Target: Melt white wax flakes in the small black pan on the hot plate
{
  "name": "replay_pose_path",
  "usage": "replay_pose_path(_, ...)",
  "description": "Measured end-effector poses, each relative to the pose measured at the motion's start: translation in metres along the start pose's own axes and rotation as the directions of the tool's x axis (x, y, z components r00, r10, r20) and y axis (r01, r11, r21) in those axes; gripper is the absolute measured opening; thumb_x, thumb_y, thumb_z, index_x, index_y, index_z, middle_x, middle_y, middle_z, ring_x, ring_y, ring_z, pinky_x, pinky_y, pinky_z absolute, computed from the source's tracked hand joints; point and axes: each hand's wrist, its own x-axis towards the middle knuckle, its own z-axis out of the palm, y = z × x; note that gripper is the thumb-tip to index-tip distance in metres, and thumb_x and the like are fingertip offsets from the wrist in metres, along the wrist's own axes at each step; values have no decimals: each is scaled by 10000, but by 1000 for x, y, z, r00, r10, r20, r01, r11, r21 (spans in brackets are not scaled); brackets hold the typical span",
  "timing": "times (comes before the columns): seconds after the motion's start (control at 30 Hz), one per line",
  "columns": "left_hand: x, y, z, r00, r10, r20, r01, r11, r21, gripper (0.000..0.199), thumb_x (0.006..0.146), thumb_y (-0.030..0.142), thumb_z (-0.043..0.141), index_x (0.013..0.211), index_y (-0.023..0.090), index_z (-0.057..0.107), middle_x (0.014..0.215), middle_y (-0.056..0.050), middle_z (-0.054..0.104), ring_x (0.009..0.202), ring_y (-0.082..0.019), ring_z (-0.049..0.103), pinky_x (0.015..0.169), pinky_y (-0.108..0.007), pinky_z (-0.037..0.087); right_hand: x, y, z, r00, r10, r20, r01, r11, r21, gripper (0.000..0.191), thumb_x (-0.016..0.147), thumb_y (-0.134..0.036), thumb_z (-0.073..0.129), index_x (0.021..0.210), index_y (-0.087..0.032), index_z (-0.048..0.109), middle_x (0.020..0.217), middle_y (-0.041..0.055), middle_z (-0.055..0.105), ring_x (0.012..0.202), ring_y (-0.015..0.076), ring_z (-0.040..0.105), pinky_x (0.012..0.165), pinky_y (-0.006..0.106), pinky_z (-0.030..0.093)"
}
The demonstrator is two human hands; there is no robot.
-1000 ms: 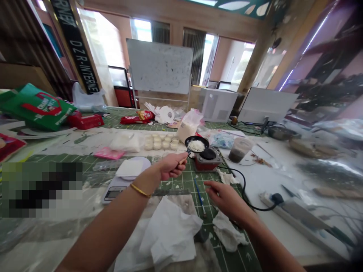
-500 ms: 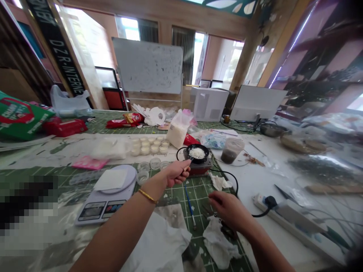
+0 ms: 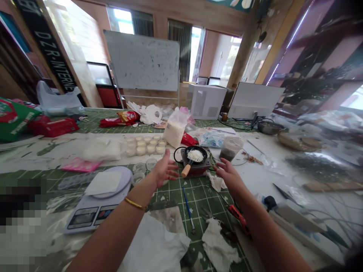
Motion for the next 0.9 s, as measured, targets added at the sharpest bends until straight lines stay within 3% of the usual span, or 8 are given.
replay_pose_path(0.1, 0, -1, 3, 999, 37, 4, -36, 986, -160, 804, 759, 711, 251, 1254, 84, 342, 1114, -206, 567, 608, -180, 610, 489, -295, 483, 11, -3, 11, 998, 64, -5, -64, 994, 88, 671, 687, -234, 533, 1315, -148, 313, 1252, 143, 505, 1102, 207, 525, 909, 333, 432)
replay_pose_path(0.23, -1, 0, 12, 994, 4, 105, 22, 970, -242, 861, 761, 712, 231, 1338, 73, 202, 1179, -234, 510, 616, -198, 622, 480, -318, 489, 12, -6, 14, 997, 76, -18, -74, 993, 95, 704, 684, -259, 556, 1324, -125, 295, 1186, 148, 560, 1076, 230, 545, 882, 347, 454)
replay_pose_path(0.43, -11, 5, 6, 999, -9, 34, 15, 980, -201, 887, 745, 727, 244, 1324, 55, 231, 1089, -228, 571, 543, -182, 611, 437, -301, 470, 3, -5, 16, 998, 61, 28, -63, 993, 101, 706, 700, -298, 549, 1337, -146, 283, 1119, 107, 611, 1029, 217, 577, 847, 321, 477)
replay_pose_path(0.73, -29, 7, -18, 998, -56, 41, 60, 994, -90, 901, 747, 730, 242, 1318, 34, 253, 1011, -225, 613, 751, -278, 632, 473, -306, 454, -8, -3, 25, 993, 79, 93, -89, 990, 112, 713, 673, -285, 568, 1319, -185, 283, 1138, 118, 596, 1011, 229, 578, 830, 357, 458)
replay_pose_path(0.83, -47, 22, -22, 991, 78, -106, -82, 996, -26, 722, 777, 674, 314, 1200, 99, 424, 1008, -172, 608, 749, -234, 615, 520, -298, 469, -17, -9, 22, 996, 62, 61, -69, 990, 120, 719, 667, -245, 552, 1324, -178, 266, 1272, 162, 475, 1089, 234, 527, 879, 362, 430)
replay_pose_path(0.9, -72, 35, -23, 930, 316, -189, -341, 933, -115, 597, 814, 639, 274, 1075, 155, 508, 1005, -121, 606, 791, -209, 599, 586, -305, 486, -30, -13, 18, 999, 10, 45, -16, 991, 132, 724, 671, -251, 562, 1323, -187, 255, 1345, 168, 380, 1140, 234, 484, 917, 364, 408)
